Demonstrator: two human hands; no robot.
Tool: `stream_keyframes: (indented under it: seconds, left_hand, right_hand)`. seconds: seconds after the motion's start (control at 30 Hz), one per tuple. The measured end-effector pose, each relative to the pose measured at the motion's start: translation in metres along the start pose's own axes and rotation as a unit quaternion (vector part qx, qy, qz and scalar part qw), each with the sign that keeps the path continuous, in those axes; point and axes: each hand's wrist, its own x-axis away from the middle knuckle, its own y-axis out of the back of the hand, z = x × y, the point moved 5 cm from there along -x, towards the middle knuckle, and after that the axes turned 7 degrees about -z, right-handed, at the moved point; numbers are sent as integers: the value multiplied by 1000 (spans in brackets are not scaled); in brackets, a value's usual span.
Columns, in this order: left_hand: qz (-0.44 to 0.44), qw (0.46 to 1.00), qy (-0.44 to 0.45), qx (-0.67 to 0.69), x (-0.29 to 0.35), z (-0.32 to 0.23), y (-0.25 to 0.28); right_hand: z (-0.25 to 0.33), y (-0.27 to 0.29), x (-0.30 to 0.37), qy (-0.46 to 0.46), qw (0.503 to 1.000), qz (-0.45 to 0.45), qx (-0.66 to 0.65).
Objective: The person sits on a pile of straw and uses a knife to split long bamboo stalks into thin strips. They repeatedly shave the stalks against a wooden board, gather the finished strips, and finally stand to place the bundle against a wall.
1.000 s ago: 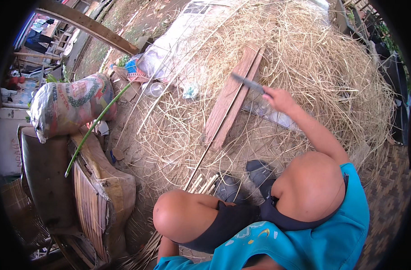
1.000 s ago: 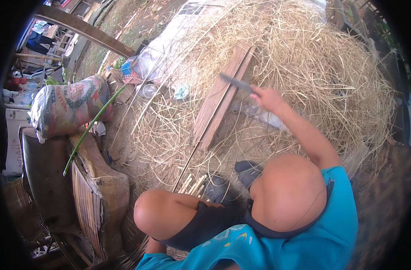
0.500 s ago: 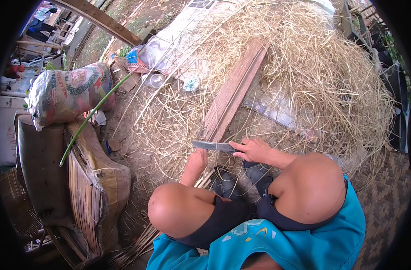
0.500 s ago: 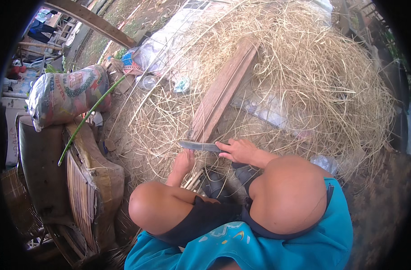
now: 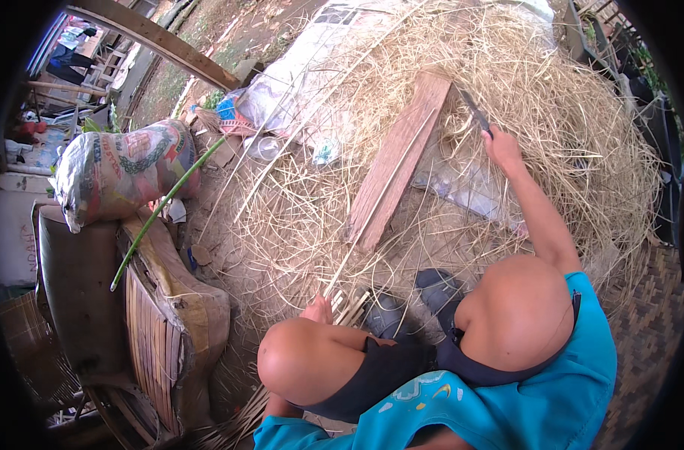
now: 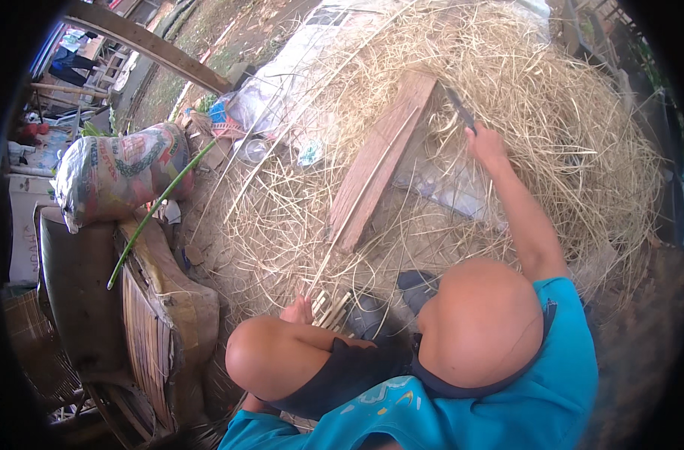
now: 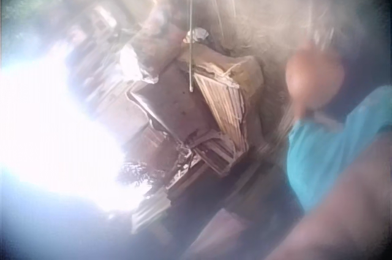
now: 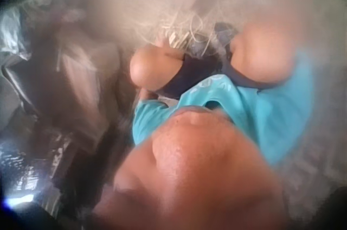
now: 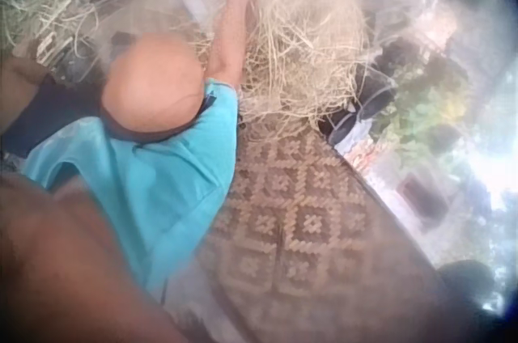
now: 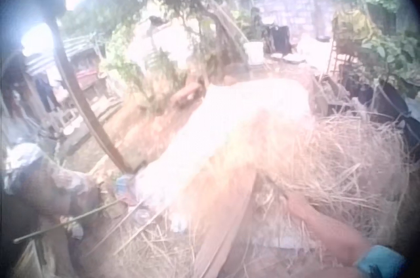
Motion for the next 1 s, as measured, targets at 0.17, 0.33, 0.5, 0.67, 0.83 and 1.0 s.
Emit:
stream_keyframes:
  seconds: [0.17, 0.33, 0.5, 0.67, 0.83, 1.0]
  left_hand:
    - [-45, 971, -90, 218, -25, -44, 0]
    - [7, 959, -54, 277, -17, -26, -16]
    - [48, 970, 19, 239, 9, 10, 15]
    - [179, 893, 75, 407, -18, 13, -3]
    - [31, 898, 88, 430, 18, 33, -4]
    - [197, 880, 128, 413, -11, 40, -27]
  right_hand:
    - [94, -22, 92, 118, 982, 140, -44]
    - [146, -37, 161, 277, 936, 215, -14]
    - [3, -11, -9, 31, 999, -24, 12]
    - [115, -40, 110, 210, 968, 100, -95]
    - [98, -38, 114, 188, 973, 96, -98]
    - [97, -30, 123, 161, 976, 61, -132]
